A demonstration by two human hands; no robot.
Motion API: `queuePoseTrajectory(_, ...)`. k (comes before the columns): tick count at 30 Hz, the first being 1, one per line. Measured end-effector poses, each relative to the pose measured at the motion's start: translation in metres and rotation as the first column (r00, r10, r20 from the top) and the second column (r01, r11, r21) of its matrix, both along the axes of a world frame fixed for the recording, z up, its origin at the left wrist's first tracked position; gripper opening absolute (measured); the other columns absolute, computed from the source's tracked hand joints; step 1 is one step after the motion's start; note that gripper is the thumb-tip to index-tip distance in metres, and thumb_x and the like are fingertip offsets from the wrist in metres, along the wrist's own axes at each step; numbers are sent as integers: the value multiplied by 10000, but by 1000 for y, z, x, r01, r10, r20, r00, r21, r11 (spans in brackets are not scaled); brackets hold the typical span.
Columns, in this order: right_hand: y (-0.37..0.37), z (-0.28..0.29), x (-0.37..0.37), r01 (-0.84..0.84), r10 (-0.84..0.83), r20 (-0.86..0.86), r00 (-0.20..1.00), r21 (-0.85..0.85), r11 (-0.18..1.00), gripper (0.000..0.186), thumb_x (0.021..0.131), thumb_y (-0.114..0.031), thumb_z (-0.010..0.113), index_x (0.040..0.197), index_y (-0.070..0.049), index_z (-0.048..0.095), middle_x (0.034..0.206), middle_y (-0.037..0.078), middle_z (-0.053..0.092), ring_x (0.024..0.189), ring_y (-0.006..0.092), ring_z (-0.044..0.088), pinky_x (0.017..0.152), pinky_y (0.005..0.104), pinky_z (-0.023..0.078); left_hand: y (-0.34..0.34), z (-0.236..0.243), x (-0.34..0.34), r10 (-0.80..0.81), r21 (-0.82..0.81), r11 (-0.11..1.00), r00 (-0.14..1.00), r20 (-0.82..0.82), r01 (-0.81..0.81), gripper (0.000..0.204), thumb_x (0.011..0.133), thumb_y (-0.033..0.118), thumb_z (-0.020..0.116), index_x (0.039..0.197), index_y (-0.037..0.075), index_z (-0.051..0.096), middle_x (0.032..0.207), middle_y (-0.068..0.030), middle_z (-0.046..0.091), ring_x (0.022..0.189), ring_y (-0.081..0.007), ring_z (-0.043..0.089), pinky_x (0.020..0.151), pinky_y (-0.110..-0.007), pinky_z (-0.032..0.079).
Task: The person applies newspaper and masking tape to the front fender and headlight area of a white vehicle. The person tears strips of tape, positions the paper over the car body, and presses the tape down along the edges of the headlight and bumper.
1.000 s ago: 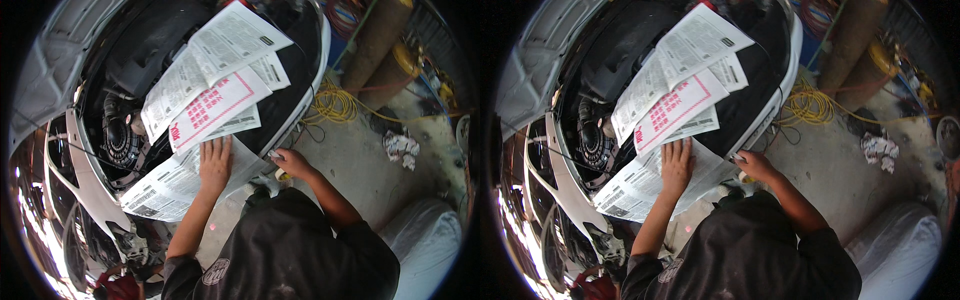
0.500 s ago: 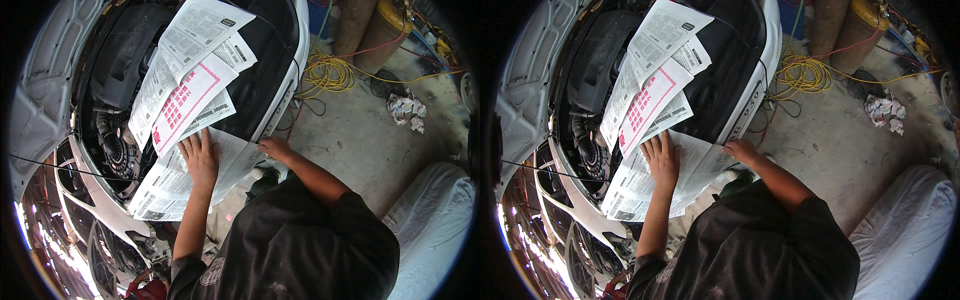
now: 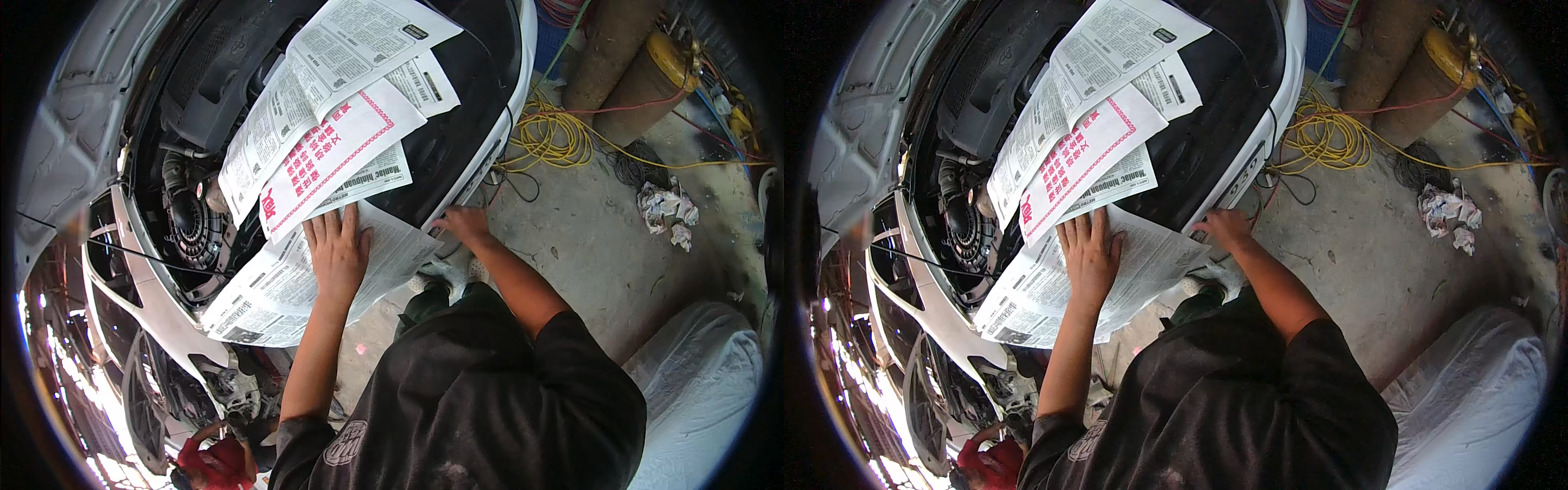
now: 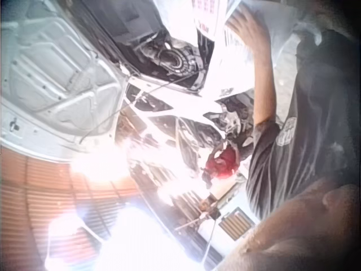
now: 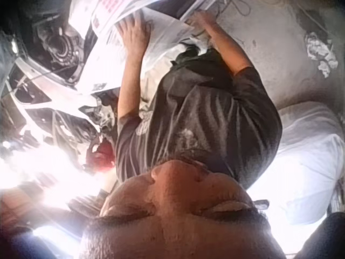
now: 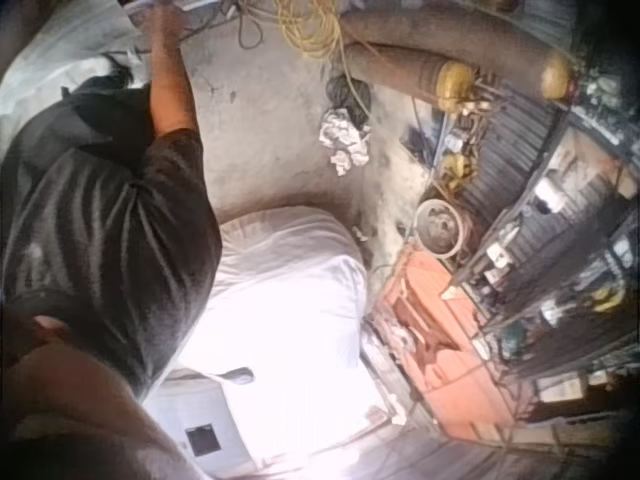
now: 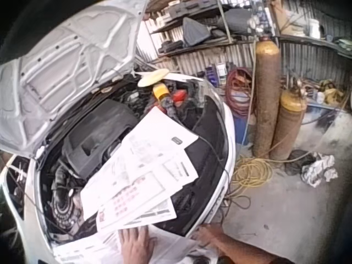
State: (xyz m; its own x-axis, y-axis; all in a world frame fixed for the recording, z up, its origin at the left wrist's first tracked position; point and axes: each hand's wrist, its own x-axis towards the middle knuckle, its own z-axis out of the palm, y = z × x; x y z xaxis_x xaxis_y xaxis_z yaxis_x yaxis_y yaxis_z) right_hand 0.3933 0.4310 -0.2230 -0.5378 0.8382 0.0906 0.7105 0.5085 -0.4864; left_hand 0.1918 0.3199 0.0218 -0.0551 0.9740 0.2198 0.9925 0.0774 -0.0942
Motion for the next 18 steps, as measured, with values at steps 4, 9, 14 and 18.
queuePoseTrajectory(4, 20, -13, 24, 234, -230, 52, 972, -103, 967, 538, 863, -630, 636, 801, -101, 718, 708, 130, 705, 671, 329, 716, 589, 437, 563, 3, 4, 2, 9, 19, 1000, 1000, 27, -9, 757, 849, 278, 754, 1488, 38, 424, 1475, -246, 436, 1406, -442, 357, 1199, -582, 209)
queuePoseTrajectory(9, -14, -3, 12, -101, 99, 68, 993, 28, 995, 525, 870, -619, 640, 790, -105, 713, 714, 132, 707, 662, 344, 702, 620, 467, 554, 1, 6, -2, 14, 22, 1000, 991, 133, -17, 707, 857, 304, 746, 1420, -12, 459, 1415, -259, 474, 1364, -449, 396, 1166, -585, 253)
queuePoseTrajectory(14, -18, -4, -11, 34, -30, 39, 999, -122, 992, 513, 875, -591, 659, 787, -87, 704, 725, 135, 703, 712, 368, 691, 655, 480, 526, 7, 10, -9, -96, 94, 992, 974, 203, 78, 650, 843, 303, 752, 1338, -37, 504, 1362, -261, 504, 1338, -448, 423, 1160, -595, 274)
queuePoseTrajectory(18, -50, 19, 11, 98, -133, -58, 989, -407, 908, 390, 904, -444, 667, 979, -62, 652, 853, 148, 708, 835, 373, 688, 742, 482, 524, -14, 4, -17, -222, 132, 972, 949, 223, 197, 660, 823, 213, 754, 1379, -39, 504, 1433, -241, 468, 1389, -443, 387, 1188, -567, 290)
